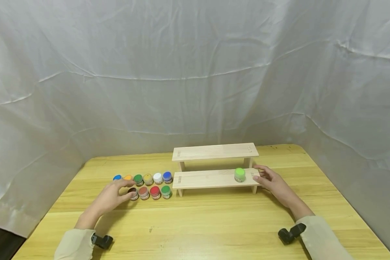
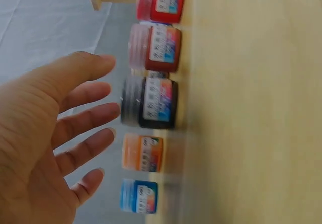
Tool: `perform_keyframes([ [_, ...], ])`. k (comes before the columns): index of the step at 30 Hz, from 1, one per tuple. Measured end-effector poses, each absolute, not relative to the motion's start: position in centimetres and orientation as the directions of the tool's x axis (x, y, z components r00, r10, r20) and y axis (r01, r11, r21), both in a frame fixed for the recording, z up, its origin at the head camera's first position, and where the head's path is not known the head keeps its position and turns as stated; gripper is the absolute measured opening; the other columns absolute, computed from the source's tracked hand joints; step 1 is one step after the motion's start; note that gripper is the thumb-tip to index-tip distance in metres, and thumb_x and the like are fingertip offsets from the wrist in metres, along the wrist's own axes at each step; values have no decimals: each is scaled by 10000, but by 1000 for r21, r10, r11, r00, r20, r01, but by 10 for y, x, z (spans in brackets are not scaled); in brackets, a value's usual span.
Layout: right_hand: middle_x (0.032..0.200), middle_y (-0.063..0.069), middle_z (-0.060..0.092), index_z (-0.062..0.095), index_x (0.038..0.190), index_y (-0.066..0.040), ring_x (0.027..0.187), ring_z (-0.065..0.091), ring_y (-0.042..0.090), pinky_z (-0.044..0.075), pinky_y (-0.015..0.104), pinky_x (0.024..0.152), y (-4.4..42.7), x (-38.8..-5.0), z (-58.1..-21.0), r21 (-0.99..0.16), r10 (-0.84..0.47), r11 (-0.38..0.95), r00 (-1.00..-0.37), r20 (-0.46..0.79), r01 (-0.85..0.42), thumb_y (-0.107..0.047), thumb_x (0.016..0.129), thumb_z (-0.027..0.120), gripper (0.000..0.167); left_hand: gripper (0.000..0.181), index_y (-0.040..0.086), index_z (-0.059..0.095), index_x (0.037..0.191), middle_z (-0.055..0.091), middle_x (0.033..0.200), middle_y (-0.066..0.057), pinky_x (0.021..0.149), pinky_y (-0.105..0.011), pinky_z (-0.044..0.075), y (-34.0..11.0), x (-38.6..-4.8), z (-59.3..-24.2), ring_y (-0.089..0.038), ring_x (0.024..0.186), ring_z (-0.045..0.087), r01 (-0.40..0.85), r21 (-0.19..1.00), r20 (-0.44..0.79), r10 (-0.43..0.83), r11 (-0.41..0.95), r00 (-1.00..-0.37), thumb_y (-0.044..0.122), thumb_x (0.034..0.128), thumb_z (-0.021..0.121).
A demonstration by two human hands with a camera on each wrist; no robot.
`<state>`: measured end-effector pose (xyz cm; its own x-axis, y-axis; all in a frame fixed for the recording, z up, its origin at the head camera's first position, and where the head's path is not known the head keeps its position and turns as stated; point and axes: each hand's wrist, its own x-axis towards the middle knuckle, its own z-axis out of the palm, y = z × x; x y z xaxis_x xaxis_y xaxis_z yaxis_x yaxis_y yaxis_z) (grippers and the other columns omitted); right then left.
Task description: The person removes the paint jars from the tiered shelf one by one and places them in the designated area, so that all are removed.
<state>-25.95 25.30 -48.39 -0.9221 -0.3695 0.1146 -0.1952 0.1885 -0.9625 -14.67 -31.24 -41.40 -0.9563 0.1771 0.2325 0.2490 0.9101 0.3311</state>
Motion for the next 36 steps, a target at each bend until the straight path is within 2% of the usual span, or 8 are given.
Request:
perform_keyframes([
  [4,1202,263,466,347,1472,-7,986,586,123,541,253,836,253,-260,-483,-960,-374,193,-920,119,-203,-232,1001,586,574,364,100,678,1210,671,1100,-60,899,-564,404,-308,-145,-409,-307,1023,609,287,343,282,193,894,-940,274,895,733],
  [8,1212,274,469,344,1475,-8,993,587,120,538,247,839,252,-261,-484,-959,-378,194,-918,120,-205,-236,1001,585,578,364,112,679,1204,661,1149,-43,900,-545,413,-302,-145,-403,-281,994,616,340,322,346,225,884,-911,275,886,745],
  [15,1202,237,495,368,1463,-22,995,593,111,539,238,831,251,-263,-485,-953,-368,210,-921,128,-217,-247,997,592,563,375,143,676,1214,642,1212,-57,923,-544,457,-283,-146,-390,-285,1119,571,430,277,435,287,859,-854,285,876,753],
  [20,1193,236,499,369,1464,-19,992,594,119,538,240,832,250,-264,-486,-952,-368,210,-921,132,-220,-244,995,596,567,384,163,666,1235,628,1243,-46,981,-575,407,-265,-148,-380,-292,1183,538,457,271,425,321,847,-846,320,890,731],
  [27,1201,231,493,373,1465,-26,995,590,131,538,242,831,248,-264,-483,-950,-365,221,-922,131,-223,-246,997,594,562,377,179,669,1230,637,1229,16,990,-568,381,-242,-156,-371,-229,1168,548,525,248,403,406,814,-820,394,920,680],
  [30,1206,238,486,374,1466,-29,998,583,130,536,241,836,247,-263,-482,-951,-363,217,-923,129,-218,-249,995,596,566,370,194,670,1228,635,1228,29,998,-563,374,-232,-160,-368,-217,1178,543,546,245,384,437,801,-814,407,926,667],
  [36,1212,262,473,358,1472,-16,995,575,124,535,241,838,246,-263,-482,-954,-369,209,-921,125,-214,-241,998,591,574,408,186,649,1268,614,1267,19,1041,-627,313,-211,-167,-362,-236,1228,514,559,251,303,484,790,-821,436,947,627],
])
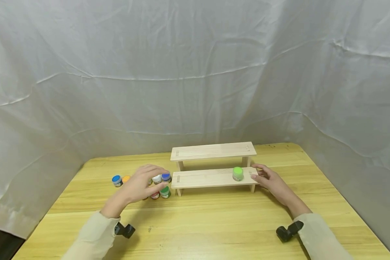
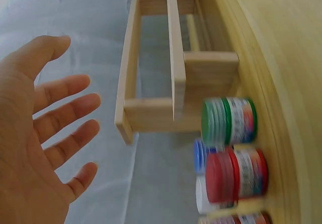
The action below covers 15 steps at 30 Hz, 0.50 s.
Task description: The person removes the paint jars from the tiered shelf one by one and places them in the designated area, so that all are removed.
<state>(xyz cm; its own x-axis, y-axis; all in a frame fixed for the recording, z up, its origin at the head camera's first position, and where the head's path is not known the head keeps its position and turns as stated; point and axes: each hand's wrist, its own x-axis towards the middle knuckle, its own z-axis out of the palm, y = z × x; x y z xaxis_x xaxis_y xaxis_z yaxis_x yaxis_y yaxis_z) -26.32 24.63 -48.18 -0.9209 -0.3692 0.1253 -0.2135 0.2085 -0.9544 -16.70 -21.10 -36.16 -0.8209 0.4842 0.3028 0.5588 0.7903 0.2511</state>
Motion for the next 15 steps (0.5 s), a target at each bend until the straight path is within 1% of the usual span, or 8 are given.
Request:
perform_keyframes([
  [1,1213,263,474,356,1473,-16,994,575,123,535,240,837,246,-263,-482,-954,-370,210,-921,125,-214,-240,999,590,574,427,185,642,1281,607,1279,17,1049,-633,300,-207,-168,-360,-238,1240,506,559,258,284,491,788,-823,456,952,611],
  [8,1210,257,501,362,1475,-32,993,588,122,536,247,833,247,-263,-482,-947,-372,227,-919,130,-226,-243,999,589,568,530,212,588,1352,564,1357,16,1108,-527,286,-181,-180,-356,-242,1312,452,586,254,173,560,769,-810,569,973,488],
  [10,1209,257,504,364,1474,-34,996,589,128,536,249,834,248,-264,-483,-946,-373,228,-918,132,-229,-246,1000,588,565,533,214,577,1360,560,1365,17,1119,-511,274,-173,-184,-355,-258,1327,438,602,248,161,580,759,-798,570,976,480],
  [15,1206,241,509,381,1466,-52,994,595,141,536,241,827,248,-267,-487,-942,-365,244,-922,130,-229,-275,992,599,567,508,208,583,1354,569,1354,43,1123,-479,280,-152,-195,-356,-226,1324,446,648,222,171,625,729,-762,542,981,497],
])
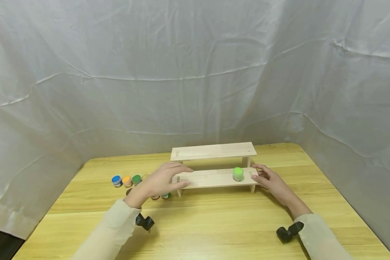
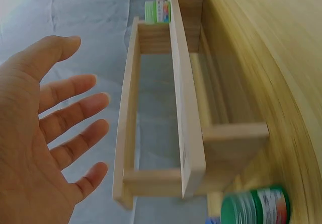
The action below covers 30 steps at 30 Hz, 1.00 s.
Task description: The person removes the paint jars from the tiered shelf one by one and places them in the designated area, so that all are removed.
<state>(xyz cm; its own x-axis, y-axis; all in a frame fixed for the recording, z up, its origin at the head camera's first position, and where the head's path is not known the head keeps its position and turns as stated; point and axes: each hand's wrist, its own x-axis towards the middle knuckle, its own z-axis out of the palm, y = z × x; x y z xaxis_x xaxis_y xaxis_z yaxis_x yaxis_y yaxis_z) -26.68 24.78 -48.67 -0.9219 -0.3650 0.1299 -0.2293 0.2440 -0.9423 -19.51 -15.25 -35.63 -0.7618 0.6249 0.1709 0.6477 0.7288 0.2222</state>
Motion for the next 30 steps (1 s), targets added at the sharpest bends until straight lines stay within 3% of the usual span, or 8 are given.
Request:
perform_keyframes([
  [16,1188,227,516,385,1462,-41,984,593,118,536,234,818,248,-263,-485,-942,-360,244,-924,131,-229,-257,992,601,560,475,218,582,1361,557,1372,78,1168,-347,212,-93,-217,-355,-139,1320,447,716,199,180,693,669,-698,507,995,495],
  [30,1193,255,515,373,1462,-19,986,603,119,540,247,818,247,-260,-482,-945,-374,228,-918,135,-232,-244,996,595,562,486,246,543,1402,512,1421,60,1133,-308,284,-49,-232,-362,-139,1336,421,733,245,182,712,635,-678,486,979,542],
])
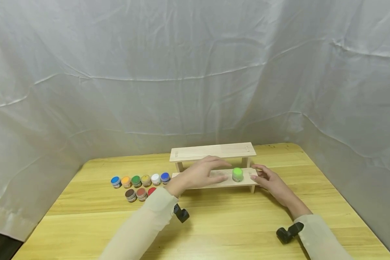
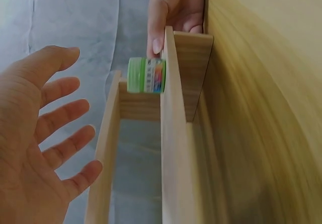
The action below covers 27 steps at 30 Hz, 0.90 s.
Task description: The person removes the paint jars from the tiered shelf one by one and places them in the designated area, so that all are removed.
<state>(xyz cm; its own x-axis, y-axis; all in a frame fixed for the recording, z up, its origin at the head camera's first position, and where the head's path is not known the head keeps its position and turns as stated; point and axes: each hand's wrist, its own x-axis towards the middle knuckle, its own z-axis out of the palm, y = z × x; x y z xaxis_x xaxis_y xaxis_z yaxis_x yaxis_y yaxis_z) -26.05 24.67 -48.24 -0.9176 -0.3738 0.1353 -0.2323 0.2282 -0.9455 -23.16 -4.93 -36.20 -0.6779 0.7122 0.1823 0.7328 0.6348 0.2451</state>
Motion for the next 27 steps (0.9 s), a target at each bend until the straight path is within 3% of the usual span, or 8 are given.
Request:
perform_keyframes([
  [8,1212,235,499,370,1469,-45,1001,604,133,535,243,826,248,-262,-483,-952,-380,225,-919,111,-208,-270,999,588,565,541,287,474,1453,435,1486,89,1153,-302,234,-26,-242,-372,-96,1374,355,731,261,135,726,630,-674,534,973,516],
  [19,1230,239,507,363,1479,-64,1016,602,168,531,250,833,248,-263,-484,-948,-378,239,-919,110,-212,-288,1001,582,572,606,285,445,1474,415,1493,97,1126,-272,287,-2,-254,-385,-79,1356,383,712,251,62,723,656,-688,607,960,441],
  [27,1224,250,496,351,1480,-47,1010,608,148,538,261,834,247,-262,-483,-954,-389,217,-915,110,-207,-275,1005,577,573,484,223,538,1412,536,1381,70,1073,-214,343,4,-258,-390,-80,1259,489,750,150,72,750,644,-658,467,995,508],
])
